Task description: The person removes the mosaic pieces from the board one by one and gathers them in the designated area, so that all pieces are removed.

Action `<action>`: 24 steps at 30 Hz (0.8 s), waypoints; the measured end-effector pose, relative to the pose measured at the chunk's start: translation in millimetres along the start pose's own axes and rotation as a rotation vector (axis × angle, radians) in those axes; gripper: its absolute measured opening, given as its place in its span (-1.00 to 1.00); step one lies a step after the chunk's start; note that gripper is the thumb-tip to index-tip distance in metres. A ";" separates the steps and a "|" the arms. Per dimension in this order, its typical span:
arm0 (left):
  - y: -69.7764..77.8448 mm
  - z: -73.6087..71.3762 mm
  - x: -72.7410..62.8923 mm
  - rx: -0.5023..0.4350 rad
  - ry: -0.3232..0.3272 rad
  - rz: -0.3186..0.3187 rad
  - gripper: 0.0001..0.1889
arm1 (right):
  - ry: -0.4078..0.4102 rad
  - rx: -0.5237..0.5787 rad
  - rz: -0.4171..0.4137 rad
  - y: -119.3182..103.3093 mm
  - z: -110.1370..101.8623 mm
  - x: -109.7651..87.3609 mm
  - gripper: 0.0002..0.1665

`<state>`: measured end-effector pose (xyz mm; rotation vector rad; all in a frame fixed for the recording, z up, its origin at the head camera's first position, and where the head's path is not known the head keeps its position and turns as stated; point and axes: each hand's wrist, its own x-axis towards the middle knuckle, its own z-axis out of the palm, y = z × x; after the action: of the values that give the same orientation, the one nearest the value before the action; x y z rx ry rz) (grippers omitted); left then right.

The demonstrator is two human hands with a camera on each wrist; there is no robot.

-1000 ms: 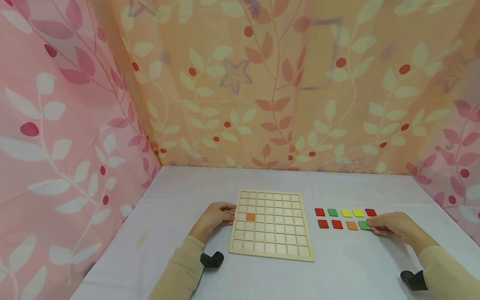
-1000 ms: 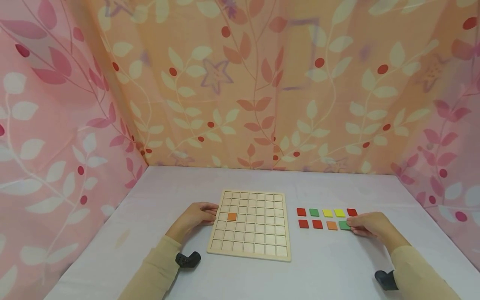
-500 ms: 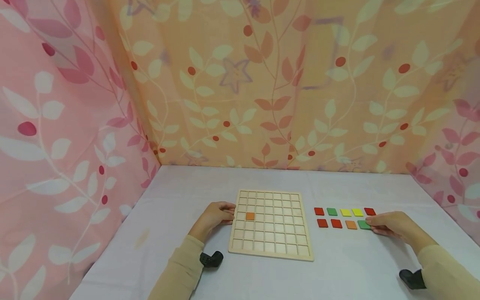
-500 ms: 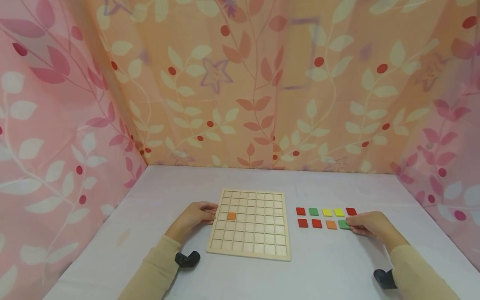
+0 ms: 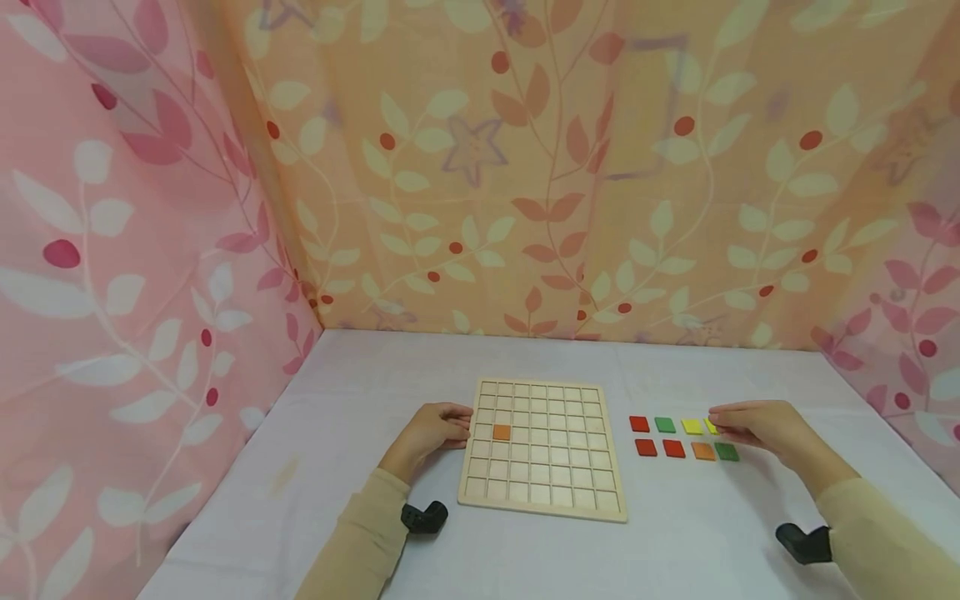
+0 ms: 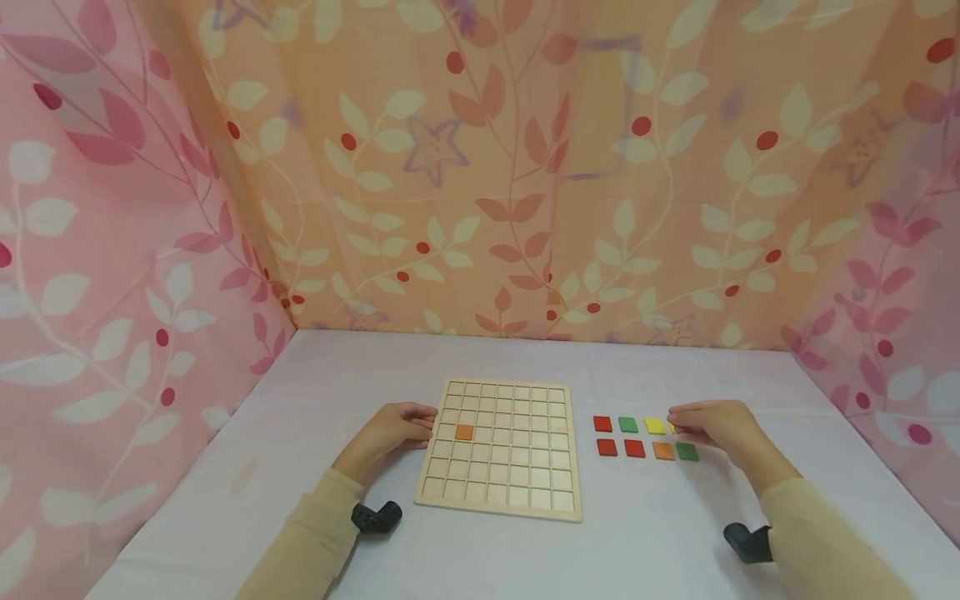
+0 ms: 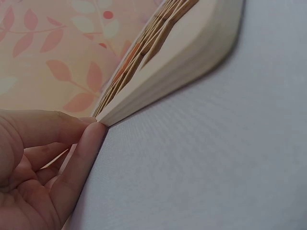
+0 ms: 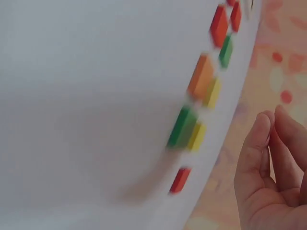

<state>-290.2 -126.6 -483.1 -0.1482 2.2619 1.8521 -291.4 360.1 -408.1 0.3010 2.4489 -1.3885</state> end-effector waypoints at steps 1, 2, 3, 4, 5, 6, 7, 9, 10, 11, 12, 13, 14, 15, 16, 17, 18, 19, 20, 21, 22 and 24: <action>0.3 0.0 -0.3 -0.001 -0.001 0.001 -0.57 | -0.005 0.002 -0.017 -4.9 7.5 -0.6 -0.37; 0.5 0.0 -0.3 -0.003 -0.003 0.001 -0.56 | -0.010 -0.006 -0.033 -9.9 15.3 -0.7 -0.36; 0.8 0.0 -0.3 -0.004 -0.004 0.001 -0.57 | -0.010 -0.008 -0.041 -15.1 23.8 -0.8 -0.36; 0.9 -0.2 -0.2 -0.002 -0.004 0.005 -0.57 | -0.011 -0.006 -0.056 -20.0 32.5 -0.4 -0.37; 1.0 -0.1 -0.2 -0.002 -0.004 0.005 -0.57 | -0.013 -0.003 -0.065 -24.5 41.2 0.6 -0.37; 0.9 -0.2 -0.2 -0.002 -0.003 0.005 -0.57 | -0.014 -0.011 -0.071 -28.3 50.0 1.3 -0.38; 0.6 -0.2 -0.1 -0.002 -0.004 0.005 -0.57 | -0.017 -0.006 -0.071 -32.1 58.4 2.3 -0.39; -0.3 -0.1 0.1 -0.004 -0.007 0.002 -0.57 | -0.032 0.012 -0.077 -39.0 73.9 3.7 -0.41; -0.5 0.0 0.4 -0.004 -0.007 0.003 -0.56 | -0.041 0.018 -0.084 -42.4 80.6 4.6 -0.43; -0.8 0.2 0.7 -0.008 -0.007 0.000 -0.56 | -0.048 0.028 -0.087 -45.8 87.5 5.4 -0.44; -1.1 0.3 0.8 -0.007 -0.006 0.002 -0.56 | -0.055 0.030 -0.098 -49.3 93.5 6.1 -0.46; -1.2 0.5 1.1 -0.010 -0.006 -0.002 -0.56 | -0.066 0.040 -0.109 -52.6 99.5 6.8 -0.47; -1.2 0.6 1.1 -0.010 -0.005 -0.002 -0.56 | -0.077 0.048 -0.121 -55.9 105.4 7.4 -0.49; -1.1 0.6 0.9 -0.010 -0.005 -0.002 -0.56 | -0.083 0.055 -0.128 -59.3 111.3 8.3 -0.51; -1.0 0.6 0.7 -0.009 -0.004 -0.001 -0.56 | -0.088 0.059 -0.133 -62.5 116.8 9.0 -0.53; -0.8 0.6 0.5 -0.010 -0.005 -0.001 -0.56 | -0.095 0.065 -0.139 -65.4 122.3 9.8 -0.54; -0.7 0.5 0.3 -0.010 -0.005 -0.001 -0.57 | -0.107 0.071 -0.148 -68.0 127.5 10.7 -0.55; -0.5 0.4 0.3 -0.012 -0.006 -0.002 -0.57 | -0.120 0.089 -0.152 -70.5 132.8 11.4 -0.56; -0.5 0.3 0.2 -0.012 -0.006 -0.001 -0.57 | -0.131 0.105 -0.160 -73.0 137.6 11.9 -0.56; -0.4 0.2 0.2 -0.013 -0.006 -0.002 -0.57 | -0.142 0.115 -0.169 -75.1 142.3 12.5 -0.57; -0.5 0.1 0.3 -0.013 -0.007 -0.002 -0.57 | -0.156 0.127 -0.178 -76.7 146.6 12.9 -0.57; -0.8 0.0 0.5 -0.013 -0.006 -0.004 -0.57 | -0.179 0.142 -0.201 -79.4 155.0 13.6 -0.58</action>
<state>-290.6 -126.7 -484.0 -0.1486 2.2446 1.8628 -305.0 186.7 -424.7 -0.0396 2.2889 -1.6007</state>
